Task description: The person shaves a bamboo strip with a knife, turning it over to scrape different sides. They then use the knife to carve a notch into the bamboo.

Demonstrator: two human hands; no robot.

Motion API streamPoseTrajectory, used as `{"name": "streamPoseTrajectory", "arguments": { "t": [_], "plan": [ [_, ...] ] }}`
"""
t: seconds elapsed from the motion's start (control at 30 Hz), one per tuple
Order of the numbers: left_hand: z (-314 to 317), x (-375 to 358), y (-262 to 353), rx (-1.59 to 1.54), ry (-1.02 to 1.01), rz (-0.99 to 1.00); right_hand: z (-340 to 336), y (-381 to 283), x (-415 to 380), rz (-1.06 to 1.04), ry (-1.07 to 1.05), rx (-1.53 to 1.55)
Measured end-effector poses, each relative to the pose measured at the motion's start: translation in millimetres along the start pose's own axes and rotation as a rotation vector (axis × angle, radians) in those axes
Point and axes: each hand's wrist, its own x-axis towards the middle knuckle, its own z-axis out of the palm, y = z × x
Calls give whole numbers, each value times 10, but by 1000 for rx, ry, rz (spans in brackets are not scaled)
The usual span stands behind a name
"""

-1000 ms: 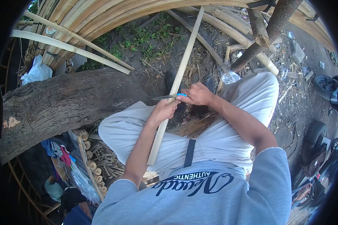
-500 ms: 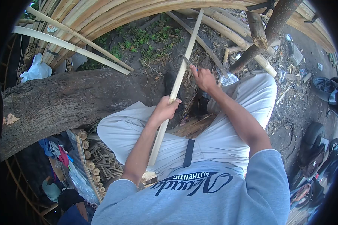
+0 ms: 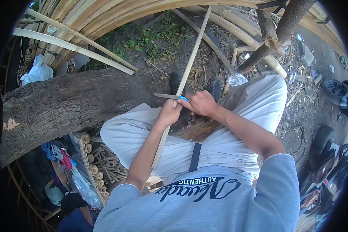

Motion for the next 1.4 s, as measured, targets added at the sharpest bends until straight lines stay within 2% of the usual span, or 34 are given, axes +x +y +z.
{"name": "streamPoseTrajectory", "arguments": {
  "t": [0.03, 0.13, 0.23, 0.27, 0.3, 0.33, 0.37, 0.4, 0.43, 0.47, 0.53, 0.6, 0.63, 0.7, 0.77, 0.83, 1.0, 1.07, 1.17, 1.27, 1.3, 1.37, 1.4],
  "plan": [
    [6, 5, 2, 85, 37, -37, 5, 42, 36, 37, 64, -79],
    [-58, -82, 253, 14, 47, -87, -94, 430, 346, 278, 215, -168],
    [-90, -66, 309, -31, -22, -79, -11, 654, 413, 313, 249, -155],
    [-129, -67, 326, -27, -21, -78, 120, 679, 386, 166, 332, -89],
    [-182, -72, 375, -113, -106, -128, 207, 673, 362, 15, 412, -23],
    [-233, -81, 426, -201, -191, -178, 99, 494, 311, 10, 412, -22],
    [-295, -83, 469, -203, -188, -180, -11, 307, 214, 100, 166, 197],
    [-367, -78, 517, -457, -257, -292, -92, 118, 122, 190, -85, 411],
    [-408, -73, 535, -713, -325, -405, -67, 0, 34, 125, -103, 437],
    [-421, -71, 524, -716, -323, -408, -38, -75, -31, 60, -121, 463],
    [-456, -72, 506, -761, -364, -406, -10, -99, -44, 84, -136, 464],
    [-449, -89, 518, -767, -367, -420, -61, -67, -43, 4, -49, 223],
    [-420, -101, 536, -687, -330, -381, -67, -22, -34, 6, -47, 224],
    [-416, -111, 577, -605, -293, -343, -48, 90, -2, -56, -44, 11],
    [-439, -99, 632, -732, -352, -400, 52, 207, 52, -96, -3, -31],
    [-475, -69, 590, -729, -352, -410, 91, 276, 139, -168, 44, -111],
    [-577, -66, 513, -769, -337, -427, 152, 262, 263, -159, 31, -101],
    [-575, -51, 521, -775, -358, -440, 177, 319, 291, -59, 105, -156],
    [-452, -134, 630, -786, -358, -421, -6, 795, 523, 321, 311, -136],
    [-337, -147, 666, -728, -383, -387, -115, 1050, 504, 446, 268, -131],
    [-331, -145, 668, -733, -385, -387, -61, 1050, 485, 447, 265, -135],
    [-344, -138, 660, -589, -323, -401, 110, 957, 436, 251, 346, 21],
    [-350, -124, 600, -592, -320, -403, 63, 799, 404, 248, 343, 21]
  ]
}}
